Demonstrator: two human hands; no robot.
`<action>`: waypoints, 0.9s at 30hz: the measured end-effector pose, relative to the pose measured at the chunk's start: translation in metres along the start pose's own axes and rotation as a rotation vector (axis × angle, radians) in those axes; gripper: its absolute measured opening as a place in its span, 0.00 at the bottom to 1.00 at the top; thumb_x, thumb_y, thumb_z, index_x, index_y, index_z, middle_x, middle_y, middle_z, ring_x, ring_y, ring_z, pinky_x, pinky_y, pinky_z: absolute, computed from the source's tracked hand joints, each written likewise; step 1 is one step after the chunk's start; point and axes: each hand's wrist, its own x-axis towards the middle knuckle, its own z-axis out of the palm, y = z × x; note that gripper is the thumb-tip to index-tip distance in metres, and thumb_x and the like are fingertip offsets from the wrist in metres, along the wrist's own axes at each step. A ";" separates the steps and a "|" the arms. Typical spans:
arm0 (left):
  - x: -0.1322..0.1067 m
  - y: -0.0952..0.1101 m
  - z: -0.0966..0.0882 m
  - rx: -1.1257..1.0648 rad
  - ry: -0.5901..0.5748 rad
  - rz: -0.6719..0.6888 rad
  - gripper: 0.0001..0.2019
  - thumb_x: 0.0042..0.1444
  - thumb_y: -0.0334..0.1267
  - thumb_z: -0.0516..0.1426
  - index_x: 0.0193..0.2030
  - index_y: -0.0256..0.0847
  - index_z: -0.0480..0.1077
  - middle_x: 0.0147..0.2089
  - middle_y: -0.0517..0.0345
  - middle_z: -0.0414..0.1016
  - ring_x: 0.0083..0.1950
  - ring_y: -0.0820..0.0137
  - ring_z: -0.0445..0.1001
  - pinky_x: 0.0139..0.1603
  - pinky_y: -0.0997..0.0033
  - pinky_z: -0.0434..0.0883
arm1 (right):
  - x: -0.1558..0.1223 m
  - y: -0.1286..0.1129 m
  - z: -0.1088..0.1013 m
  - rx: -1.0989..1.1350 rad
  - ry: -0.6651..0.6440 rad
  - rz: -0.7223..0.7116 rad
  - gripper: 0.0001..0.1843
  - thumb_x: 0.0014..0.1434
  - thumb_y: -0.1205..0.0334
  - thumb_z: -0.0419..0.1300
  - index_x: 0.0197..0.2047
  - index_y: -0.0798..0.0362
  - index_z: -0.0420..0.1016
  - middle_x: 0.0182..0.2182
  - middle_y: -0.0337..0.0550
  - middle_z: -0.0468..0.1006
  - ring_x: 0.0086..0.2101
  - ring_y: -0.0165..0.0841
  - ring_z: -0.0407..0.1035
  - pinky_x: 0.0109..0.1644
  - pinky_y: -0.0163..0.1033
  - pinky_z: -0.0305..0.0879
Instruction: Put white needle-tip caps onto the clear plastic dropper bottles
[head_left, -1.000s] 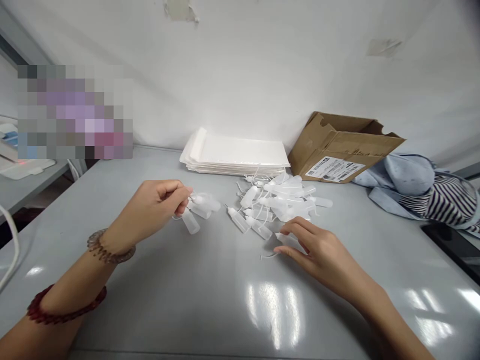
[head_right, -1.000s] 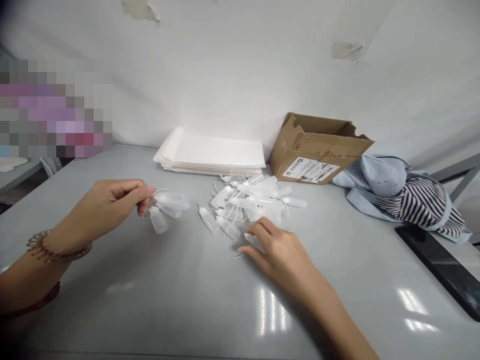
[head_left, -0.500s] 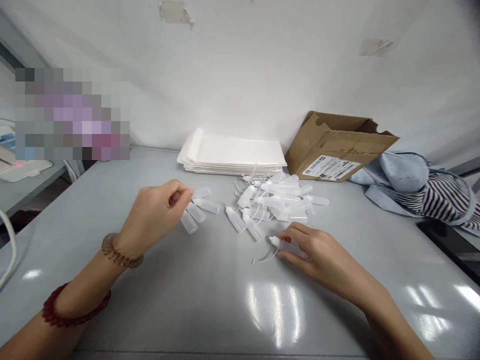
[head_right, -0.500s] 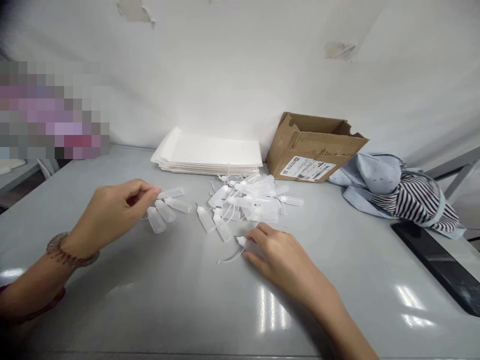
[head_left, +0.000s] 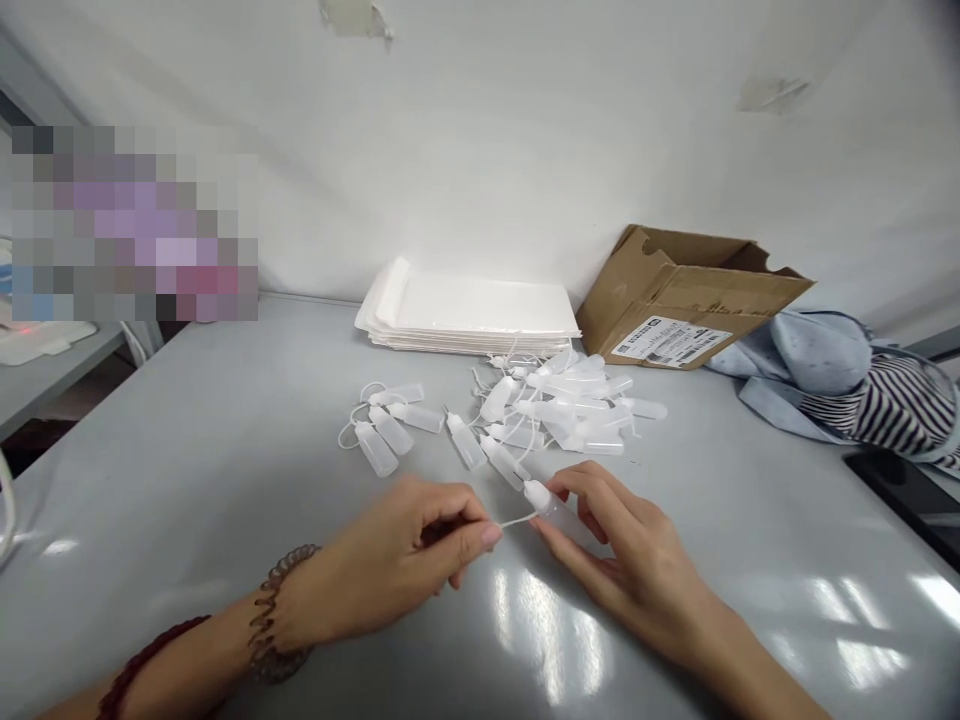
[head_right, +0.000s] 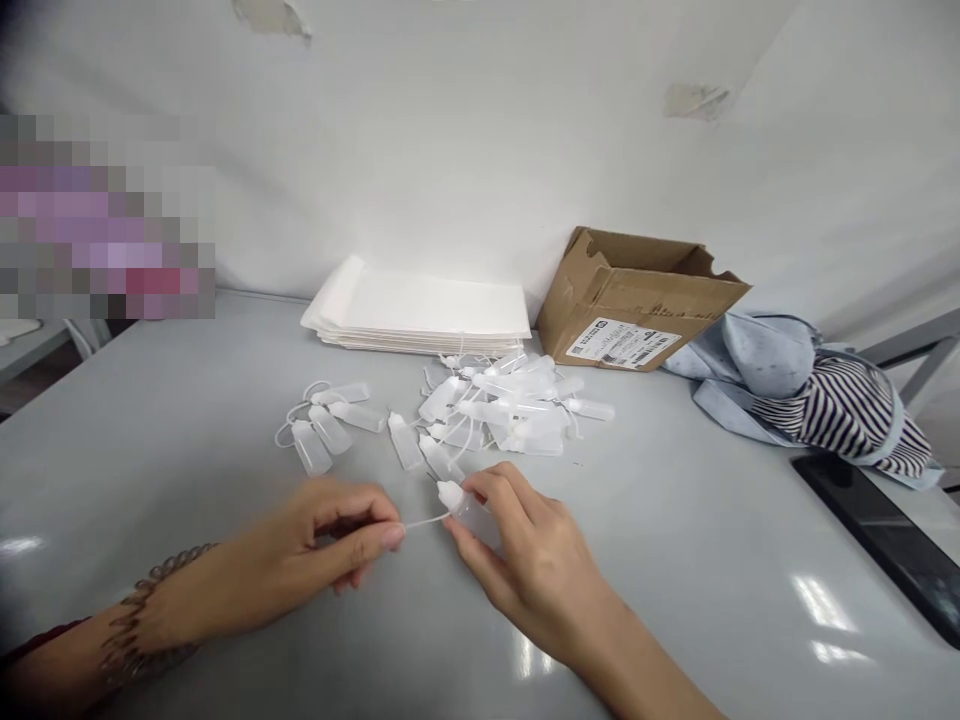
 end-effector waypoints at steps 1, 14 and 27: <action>0.000 -0.001 -0.003 -0.017 0.039 0.003 0.14 0.60 0.43 0.51 0.29 0.38 0.69 0.22 0.64 0.68 0.24 0.76 0.66 0.25 0.79 0.63 | 0.000 0.000 0.001 -0.009 0.004 0.001 0.06 0.61 0.65 0.55 0.42 0.57 0.65 0.30 0.43 0.70 0.26 0.29 0.65 0.26 0.32 0.62; 0.000 -0.002 -0.010 -0.012 0.287 0.128 0.08 0.57 0.37 0.56 0.29 0.40 0.73 0.25 0.64 0.72 0.29 0.75 0.69 0.31 0.78 0.66 | -0.003 0.000 0.005 -0.016 0.032 -0.121 0.08 0.62 0.65 0.56 0.44 0.58 0.66 0.27 0.42 0.73 0.24 0.28 0.64 0.26 0.33 0.62; 0.001 0.003 -0.008 0.008 0.197 0.089 0.09 0.58 0.38 0.53 0.28 0.41 0.70 0.27 0.64 0.71 0.31 0.73 0.68 0.31 0.75 0.62 | -0.004 -0.005 0.006 -0.028 0.016 -0.201 0.09 0.62 0.66 0.56 0.46 0.59 0.66 0.25 0.39 0.70 0.24 0.28 0.63 0.26 0.33 0.60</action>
